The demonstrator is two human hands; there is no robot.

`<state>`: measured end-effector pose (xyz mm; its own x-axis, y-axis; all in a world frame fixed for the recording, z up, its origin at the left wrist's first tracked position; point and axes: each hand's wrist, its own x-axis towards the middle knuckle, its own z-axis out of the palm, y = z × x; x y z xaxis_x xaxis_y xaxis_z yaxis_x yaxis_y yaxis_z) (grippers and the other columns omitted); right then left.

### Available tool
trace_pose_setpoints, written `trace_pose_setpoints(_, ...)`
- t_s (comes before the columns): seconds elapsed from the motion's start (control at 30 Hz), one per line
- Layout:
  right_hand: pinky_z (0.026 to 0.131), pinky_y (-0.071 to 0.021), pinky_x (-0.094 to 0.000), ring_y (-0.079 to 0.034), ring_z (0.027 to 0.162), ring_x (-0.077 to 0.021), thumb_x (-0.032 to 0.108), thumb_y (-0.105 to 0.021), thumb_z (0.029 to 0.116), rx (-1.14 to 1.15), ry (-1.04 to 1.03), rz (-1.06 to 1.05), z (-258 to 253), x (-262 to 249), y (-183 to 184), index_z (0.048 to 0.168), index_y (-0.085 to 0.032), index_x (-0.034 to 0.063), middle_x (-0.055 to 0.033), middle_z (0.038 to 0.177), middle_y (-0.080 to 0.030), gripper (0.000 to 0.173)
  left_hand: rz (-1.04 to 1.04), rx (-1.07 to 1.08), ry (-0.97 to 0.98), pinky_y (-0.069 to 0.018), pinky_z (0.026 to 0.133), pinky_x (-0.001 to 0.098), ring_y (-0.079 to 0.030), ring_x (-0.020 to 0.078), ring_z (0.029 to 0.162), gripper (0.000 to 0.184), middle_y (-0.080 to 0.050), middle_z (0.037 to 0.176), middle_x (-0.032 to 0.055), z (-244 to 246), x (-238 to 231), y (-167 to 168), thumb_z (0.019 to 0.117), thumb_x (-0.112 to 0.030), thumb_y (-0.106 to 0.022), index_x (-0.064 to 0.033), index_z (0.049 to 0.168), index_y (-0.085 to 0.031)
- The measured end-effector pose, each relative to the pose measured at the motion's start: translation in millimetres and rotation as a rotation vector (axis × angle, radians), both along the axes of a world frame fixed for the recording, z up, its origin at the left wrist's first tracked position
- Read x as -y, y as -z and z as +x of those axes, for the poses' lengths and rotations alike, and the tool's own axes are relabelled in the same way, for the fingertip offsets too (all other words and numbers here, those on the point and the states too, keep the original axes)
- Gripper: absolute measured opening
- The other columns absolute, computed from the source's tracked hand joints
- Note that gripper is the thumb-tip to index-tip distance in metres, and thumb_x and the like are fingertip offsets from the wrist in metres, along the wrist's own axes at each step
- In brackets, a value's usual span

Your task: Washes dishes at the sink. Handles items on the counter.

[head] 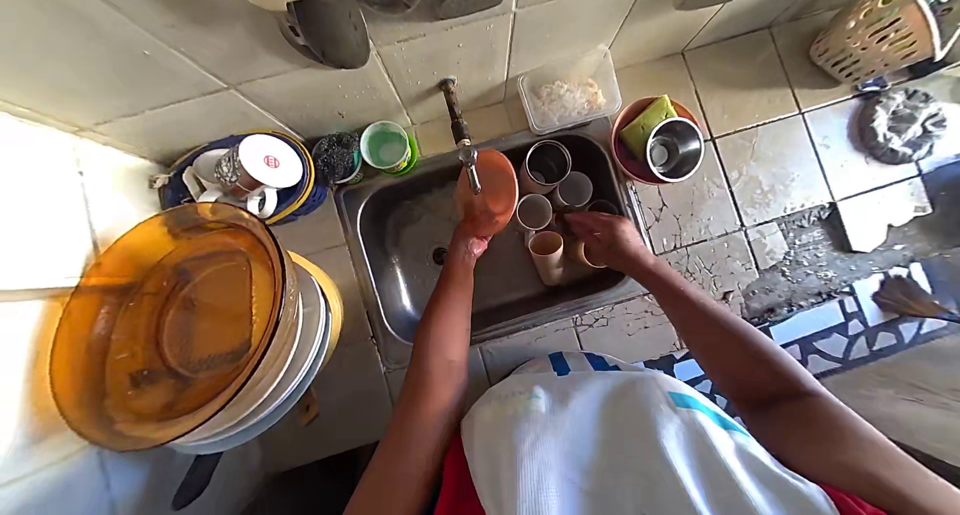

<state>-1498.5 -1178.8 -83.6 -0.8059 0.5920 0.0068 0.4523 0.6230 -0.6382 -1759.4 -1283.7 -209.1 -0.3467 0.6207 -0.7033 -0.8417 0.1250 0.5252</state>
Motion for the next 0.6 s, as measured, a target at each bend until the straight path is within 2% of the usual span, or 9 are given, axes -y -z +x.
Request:
trace_pose_setpoints(0.07,0.102,-0.0545,-0.0533,-0.071,0.113,-0.0309,0.019,-0.052,0.1072,0.022,0.110,-0.049,27.9,-5.5,3.2,0.125,-0.072,0.0034,-0.0168,0.122,-0.073,0.031,-0.038,-0.161,0.134,-0.0549,0.097,0.0428,-0.062,0.0244,0.115,0.043,-0.062,0.131,0.0160,-9.4,-3.7,-12.7,0.1116,-0.031,-0.040,-0.0040,0.143,-0.047)
trace_pose_setpoints(0.1,0.103,-0.0534,-0.0538,-0.071,0.115,-0.0313,0.019,-0.051,0.1077,0.034,0.156,-0.072,37.7,-8.3,4.0,0.126,-0.071,0.0031,-0.0170,0.123,-0.073,0.032,-0.083,-0.226,0.146,-0.0551,0.096,0.0448,-0.063,0.0265,0.114,0.045,-0.061,0.132,0.0179,-14.6,-6.8,-21.6,0.1112,-0.032,-0.042,-0.0027,0.144,-0.047)
trace_pose_setpoints(0.17,0.104,-0.0520,-0.0550,-0.070,0.116,-0.0327,0.019,-0.051,0.1077,0.039,0.215,-0.101,48.1,-10.2,5.4,0.126,-0.071,0.0026,-0.0179,0.124,-0.072,0.032,-0.200,-0.405,0.093,-0.0559,0.093,0.0462,-0.063,0.0282,0.112,0.041,-0.061,0.131,0.0203,-23.6,-4.6,-35.8,0.1075,-0.022,-0.047,-0.0011,0.143,-0.048)
trace_pose_setpoints(0.2,0.104,-0.0521,-0.0546,-0.070,0.115,-0.0328,0.018,-0.051,0.1074,0.028,0.223,-0.102,48.7,-8.8,9.0,0.127,-0.071,0.0027,-0.0181,0.124,-0.072,0.032,-0.255,-0.541,0.061,-0.0552,0.095,0.0473,-0.062,0.0285,0.116,0.042,-0.060,0.134,0.0209,-29.2,2.5,-41.8,0.1052,-0.014,-0.048,-0.0008,0.145,-0.047)
trace_pose_setpoints(0.3,0.103,-0.0529,-0.0526,-0.068,0.117,-0.0341,0.015,-0.049,0.1066,-0.003,0.188,-0.039,38.5,-0.7,25.2,0.132,-0.067,0.0026,-0.0191,0.129,-0.069,0.033,-0.386,-1.096,0.109,-0.0432,0.115,0.0432,-0.049,0.0262,0.140,0.062,-0.050,0.151,0.0185,-45.9,31.1,-68.9,0.0928,0.003,-0.049,-0.0043,0.154,-0.041)
trace_pose_setpoints(0.33,0.105,-0.0520,-0.0531,-0.067,0.121,-0.0355,0.013,-0.049,0.1062,-0.010,0.159,-0.015,31.0,4.1,27.6,0.133,-0.066,0.0020,-0.0199,0.133,-0.067,0.034,-0.461,-1.276,0.162,-0.0397,0.117,0.0459,-0.046,0.0314,0.142,0.067,-0.048,0.151,0.0217,-46.2,42.4,-87.1,0.0908,0.004,-0.051,-0.0051,0.156,-0.039)
trace_pose_setpoints(0.43,0.108,-0.0497,-0.0530,-0.062,0.129,-0.0359,0.008,-0.051,0.1026,-0.068,0.053,-0.038,-4.6,23.4,29.2,0.134,-0.066,0.0027,-0.0190,0.140,-0.063,0.036,-0.638,-1.588,0.216,-0.0438,0.111,0.0490,-0.051,0.0394,0.133,0.071,-0.053,0.141,0.0252,-34.1,75.4,-134.7,0.0911,0.000,-0.060,-0.0105,0.158,-0.038)
trace_pose_setpoints(0.53,0.101,-0.0562,-0.0447,-0.068,0.118,-0.0277,0.011,-0.054,0.1035,-0.038,-0.014,-0.375,-58.4,45.0,13.7,0.143,-0.058,0.0048,-0.0171,0.139,-0.063,0.040,-0.692,-1.652,0.099,-0.0439,0.109,0.0478,-0.053,0.0383,0.128,0.064,-0.055,0.136,0.0251,-17.7,109.3,-144.8,0.0964,-0.013,-0.061,-0.0108,0.157,-0.040)
trace_pose_setpoints(0.6,0.094,-0.0597,-0.0434,-0.069,0.115,-0.0261,0.011,-0.054,0.1046,-0.015,0.022,-0.734,-102.3,51.4,12.1,0.151,-0.047,0.0060,-0.0169,0.146,-0.057,0.048,-0.669,-1.540,-0.034,-0.0373,0.116,0.0488,-0.047,0.0377,0.137,0.059,-0.052,0.144,0.0257,-11.8,130.2,-134.8,0.1019,-0.026,-0.057,-0.0065,0.155,-0.042)
